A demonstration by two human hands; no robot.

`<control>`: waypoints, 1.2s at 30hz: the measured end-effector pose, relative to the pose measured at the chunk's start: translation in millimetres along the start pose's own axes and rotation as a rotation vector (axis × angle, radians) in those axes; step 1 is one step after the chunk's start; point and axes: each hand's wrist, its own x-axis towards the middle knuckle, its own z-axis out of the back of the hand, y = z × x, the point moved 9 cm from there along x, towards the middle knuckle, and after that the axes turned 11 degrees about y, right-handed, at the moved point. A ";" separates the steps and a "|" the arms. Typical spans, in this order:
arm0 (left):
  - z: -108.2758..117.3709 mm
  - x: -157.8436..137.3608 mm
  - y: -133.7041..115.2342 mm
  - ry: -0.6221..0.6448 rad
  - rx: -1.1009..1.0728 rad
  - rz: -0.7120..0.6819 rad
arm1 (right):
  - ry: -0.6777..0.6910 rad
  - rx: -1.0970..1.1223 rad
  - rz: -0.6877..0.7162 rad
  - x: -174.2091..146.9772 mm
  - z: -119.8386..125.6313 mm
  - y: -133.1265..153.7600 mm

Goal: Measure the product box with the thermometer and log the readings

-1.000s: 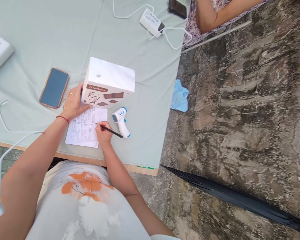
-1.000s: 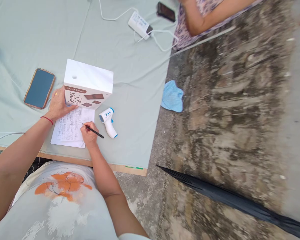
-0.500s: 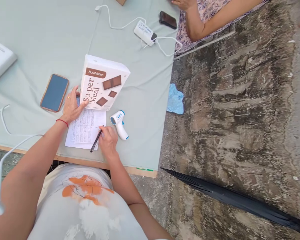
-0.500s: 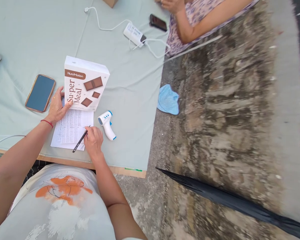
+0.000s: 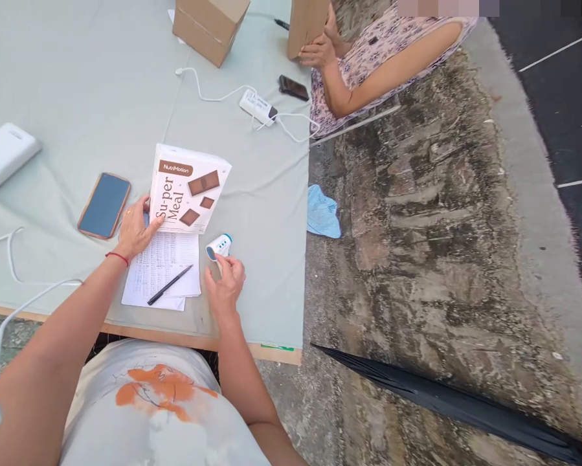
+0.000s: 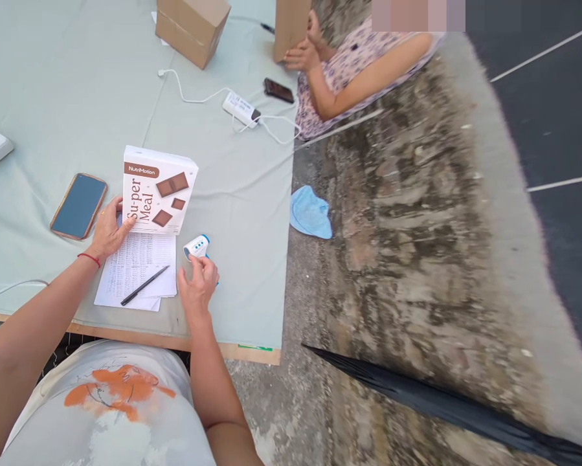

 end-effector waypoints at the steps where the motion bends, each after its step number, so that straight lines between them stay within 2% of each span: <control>1: 0.3 0.2 0.2 -0.002 -0.002 0.001 | -0.003 -0.024 -0.061 5.9 2.4 -13.8; 3: 1.0 0.2 0.5 -0.005 -0.005 0.007 | 0.058 -0.030 -0.156 17.3 0.0 -38.4; 5: 1.2 -0.1 0.8 -0.005 -0.008 0.015 | 0.142 0.057 -0.211 25.0 -6.2 -53.8; 8: 0.7 -0.6 0.9 -0.008 -0.011 0.018 | 0.156 0.344 -0.268 26.5 -8.6 -53.0; 10: -0.1 -0.7 0.8 -0.011 -0.008 0.013 | 0.151 0.583 -0.273 23.4 -10.3 -35.3; 12: -0.7 -0.7 0.6 -0.011 -0.004 0.010 | 0.233 0.810 -0.233 21.0 -19.0 -4.9; 16: 0.0 -1.2 -2.4 -0.007 0.007 0.012 | 0.352 1.050 -0.221 21.4 -37.6 45.5; 21: -0.1 -2.0 -7.9 0.005 0.031 0.000 | 0.315 1.111 -0.298 29.4 -51.7 59.0; 36: -1.0 -0.8 -5.1 -0.011 0.068 0.006 | 0.348 1.096 -0.287 32.2 -56.2 55.6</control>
